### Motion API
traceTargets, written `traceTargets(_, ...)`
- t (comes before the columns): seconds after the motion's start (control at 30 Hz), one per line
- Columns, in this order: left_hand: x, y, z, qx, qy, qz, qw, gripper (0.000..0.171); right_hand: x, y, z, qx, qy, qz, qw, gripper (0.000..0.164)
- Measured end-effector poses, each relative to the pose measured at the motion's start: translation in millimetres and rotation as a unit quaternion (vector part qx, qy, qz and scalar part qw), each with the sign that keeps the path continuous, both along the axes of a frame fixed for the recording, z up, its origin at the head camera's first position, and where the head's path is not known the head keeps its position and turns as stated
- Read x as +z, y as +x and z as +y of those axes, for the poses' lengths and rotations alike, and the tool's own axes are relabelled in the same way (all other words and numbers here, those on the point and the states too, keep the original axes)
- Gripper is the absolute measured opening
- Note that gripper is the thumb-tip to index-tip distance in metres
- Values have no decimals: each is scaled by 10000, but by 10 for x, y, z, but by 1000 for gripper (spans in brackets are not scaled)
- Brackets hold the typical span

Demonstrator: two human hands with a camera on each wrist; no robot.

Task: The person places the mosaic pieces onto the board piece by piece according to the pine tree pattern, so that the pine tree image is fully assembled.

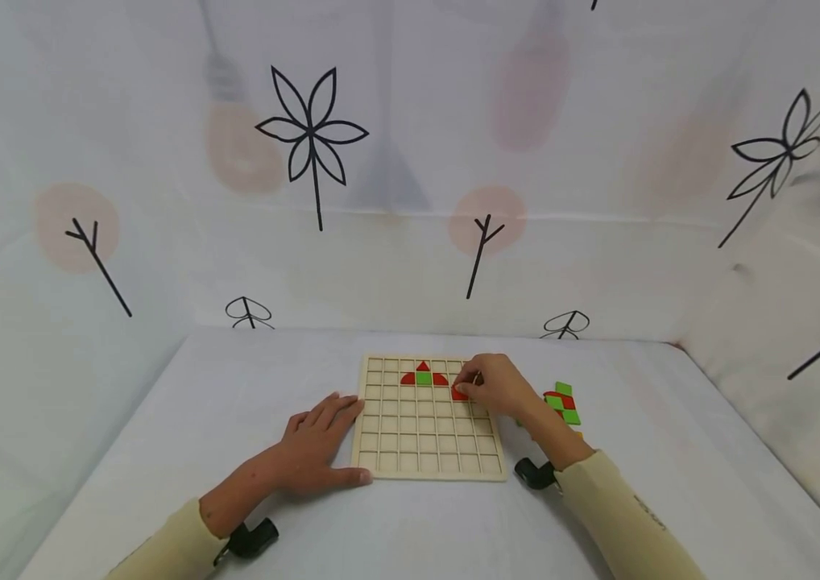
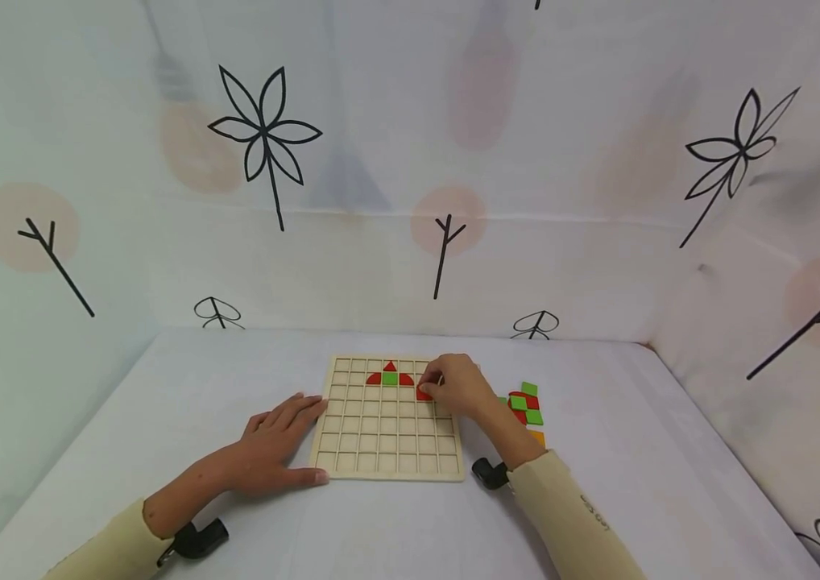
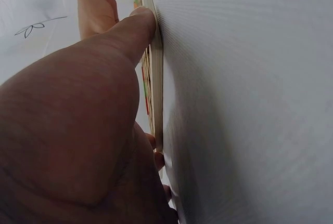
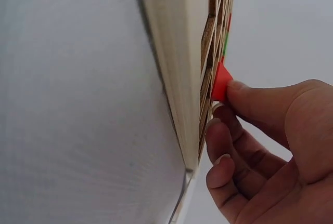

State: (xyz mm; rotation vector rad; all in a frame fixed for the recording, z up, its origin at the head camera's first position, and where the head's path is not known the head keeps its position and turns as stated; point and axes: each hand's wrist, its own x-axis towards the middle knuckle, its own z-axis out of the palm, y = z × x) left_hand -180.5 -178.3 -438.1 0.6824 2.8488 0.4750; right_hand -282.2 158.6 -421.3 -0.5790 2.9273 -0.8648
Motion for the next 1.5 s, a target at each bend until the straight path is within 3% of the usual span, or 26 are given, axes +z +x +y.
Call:
traceTargets(0.33, 19, 12, 10, 18, -40, 4, 10000, 108, -9, 11, -1, -98, 10, 79, 9999, 7)
traceTargets(0.6, -1, 6, 13, -27, 17, -16, 10000, 108, 39, 60, 72, 102, 106, 248, 9996, 10)
traceTargets(0.83, -24, 1, 20, -7, -17, -23, 10000, 109, 130, 182, 311, 152, 120, 609, 9980, 10)
traceTargets(1.1, -9, 15, 17, 15, -30, 6, 10000, 109, 143, 283, 614, 60, 88, 665, 9977, 10)
traceTargets(1.5, -2, 4, 6, 10, 16, -69, 10000, 109, 192, 388, 1062, -454, 116, 582, 9972, 10)
